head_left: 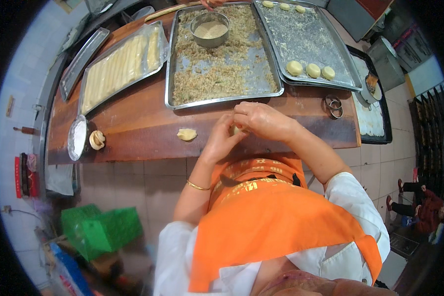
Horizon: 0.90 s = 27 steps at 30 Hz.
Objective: The person prepares pastries by flattening dough by hand, placing a filling inside, and rolling the dough closed. They also roll out a long strip of dough on the table.
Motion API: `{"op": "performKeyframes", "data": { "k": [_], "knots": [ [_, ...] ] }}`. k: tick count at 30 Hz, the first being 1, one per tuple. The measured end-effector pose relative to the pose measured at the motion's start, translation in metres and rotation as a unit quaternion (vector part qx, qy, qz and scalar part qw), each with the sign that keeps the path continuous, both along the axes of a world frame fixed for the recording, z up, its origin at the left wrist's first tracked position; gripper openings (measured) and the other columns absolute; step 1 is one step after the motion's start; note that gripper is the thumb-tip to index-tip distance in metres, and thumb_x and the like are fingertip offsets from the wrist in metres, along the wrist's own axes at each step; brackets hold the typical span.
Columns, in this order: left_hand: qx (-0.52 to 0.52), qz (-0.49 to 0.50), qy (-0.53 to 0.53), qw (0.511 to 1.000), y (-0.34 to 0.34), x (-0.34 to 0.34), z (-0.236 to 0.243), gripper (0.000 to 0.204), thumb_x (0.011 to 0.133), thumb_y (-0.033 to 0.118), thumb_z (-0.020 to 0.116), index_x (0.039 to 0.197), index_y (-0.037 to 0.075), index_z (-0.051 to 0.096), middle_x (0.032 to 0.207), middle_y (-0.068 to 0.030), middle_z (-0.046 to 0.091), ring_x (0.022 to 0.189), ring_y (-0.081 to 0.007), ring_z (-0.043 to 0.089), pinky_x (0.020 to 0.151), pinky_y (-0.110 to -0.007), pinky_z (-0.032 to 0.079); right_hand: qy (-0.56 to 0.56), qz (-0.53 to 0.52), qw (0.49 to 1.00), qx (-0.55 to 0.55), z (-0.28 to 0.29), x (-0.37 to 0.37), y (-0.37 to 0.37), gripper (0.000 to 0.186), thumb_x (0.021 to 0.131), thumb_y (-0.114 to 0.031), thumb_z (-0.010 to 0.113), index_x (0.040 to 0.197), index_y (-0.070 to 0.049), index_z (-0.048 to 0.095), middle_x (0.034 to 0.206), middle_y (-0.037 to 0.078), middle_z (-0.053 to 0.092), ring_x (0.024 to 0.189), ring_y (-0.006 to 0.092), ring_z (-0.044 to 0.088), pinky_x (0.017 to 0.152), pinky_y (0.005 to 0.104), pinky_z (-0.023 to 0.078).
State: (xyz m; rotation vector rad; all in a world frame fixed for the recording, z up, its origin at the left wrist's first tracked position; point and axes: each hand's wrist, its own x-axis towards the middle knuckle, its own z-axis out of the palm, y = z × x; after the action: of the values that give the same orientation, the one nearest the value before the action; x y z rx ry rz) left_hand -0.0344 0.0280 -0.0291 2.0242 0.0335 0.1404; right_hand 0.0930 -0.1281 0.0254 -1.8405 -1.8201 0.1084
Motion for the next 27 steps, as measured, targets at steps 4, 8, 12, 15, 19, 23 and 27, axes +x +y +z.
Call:
{"op": "performKeyframes", "data": {
  "k": [4, 8, 12, 15, 19, 23, 27],
  "knots": [
    [-0.062, 0.027, 0.039, 0.997, -0.002, -0.015, -0.003, 0.039, 0.085, 0.007, 0.073, 0.122, 0.000, 0.062, 0.121, -0.0104, 0.061, 0.112, -0.0225, 0.059, 0.096, -0.036, 0.048, 0.305, 0.019, 0.945, 0.114, -0.013, -0.009, 0.001, 0.015, 0.078, 0.001, 0.064, 0.092, -0.005, 0.063, 0.094, 0.008, 0.061, 0.092, 0.0243, 0.061, 0.081, 0.0335, 0.050],
    [0.021, 0.024, 0.025, 0.999, 0.005, -0.030, -0.020, 0.045, 0.086, 0.007, 0.072, 0.129, 0.001, 0.060, 0.129, -0.0112, 0.060, 0.119, -0.0231, 0.058, 0.102, -0.036, 0.045, 0.305, -0.151, 0.938, 0.071, -0.048, -0.006, -0.013, 0.017, 0.078, -0.004, 0.064, 0.095, -0.005, 0.065, 0.110, 0.008, 0.061, 0.108, 0.0277, 0.057, 0.096, 0.0407, 0.045],
    [-0.054, 0.034, 0.028, 0.998, 0.005, -0.033, -0.025, 0.038, 0.095, 0.014, 0.064, 0.130, 0.000, 0.062, 0.133, -0.0118, 0.063, 0.125, -0.0214, 0.057, 0.109, -0.034, 0.041, 0.087, -0.185, 0.979, 0.028, -0.082, -0.015, -0.033, 0.033, 0.079, -0.010, 0.065, 0.112, -0.009, 0.066, 0.134, 0.011, 0.056, 0.130, 0.0345, 0.046, 0.108, 0.0503, 0.035],
    [-0.164, 0.053, 0.077, 0.982, 0.017, -0.002, -0.021, 0.039, 0.103, 0.026, 0.052, 0.132, 0.001, 0.061, 0.132, -0.0119, 0.063, 0.126, -0.0201, 0.056, 0.109, -0.034, 0.041, 0.107, -0.255, 0.953, 0.124, -0.071, -0.009, -0.042, 0.044, 0.078, -0.014, 0.069, 0.122, -0.011, 0.064, 0.141, 0.014, 0.052, 0.134, 0.0366, 0.043, 0.111, 0.0519, 0.033],
    [0.049, -0.010, -0.002, 0.999, 0.010, 0.050, -0.019, 0.045, 0.107, 0.032, 0.041, 0.129, -0.001, 0.063, 0.129, -0.0183, 0.064, 0.121, -0.0311, 0.060, 0.105, -0.039, 0.043, 0.132, -0.282, 0.928, 0.204, -0.058, 0.000, -0.046, 0.035, 0.078, -0.008, 0.068, 0.114, -0.009, 0.067, 0.132, 0.012, 0.059, 0.127, 0.0355, 0.050, 0.109, 0.0474, 0.037],
    [0.297, -0.040, 0.013, 0.954, 0.000, 0.051, -0.022, 0.046, 0.104, 0.031, 0.047, 0.136, -0.001, 0.055, 0.135, -0.0218, 0.059, 0.130, -0.0380, 0.050, 0.113, -0.047, 0.034, 0.148, -0.285, 0.921, 0.221, -0.060, -0.005, -0.053, 0.031, 0.079, -0.006, 0.068, 0.110, -0.009, 0.068, 0.129, 0.012, 0.061, 0.124, 0.0347, 0.052, 0.107, 0.0463, 0.040],
    [0.380, -0.055, -0.009, 0.923, -0.008, 0.039, -0.024, 0.051, 0.103, 0.027, 0.048, 0.146, 0.001, 0.044, 0.149, -0.0223, 0.046, 0.142, -0.0384, 0.038, 0.119, -0.049, 0.025, 0.169, -0.303, 0.914, 0.210, -0.071, -0.002, -0.069, 0.028, 0.080, -0.004, 0.067, 0.108, -0.007, 0.069, 0.130, 0.012, 0.062, 0.124, 0.0337, 0.053, 0.106, 0.0446, 0.041]
  ]
}}
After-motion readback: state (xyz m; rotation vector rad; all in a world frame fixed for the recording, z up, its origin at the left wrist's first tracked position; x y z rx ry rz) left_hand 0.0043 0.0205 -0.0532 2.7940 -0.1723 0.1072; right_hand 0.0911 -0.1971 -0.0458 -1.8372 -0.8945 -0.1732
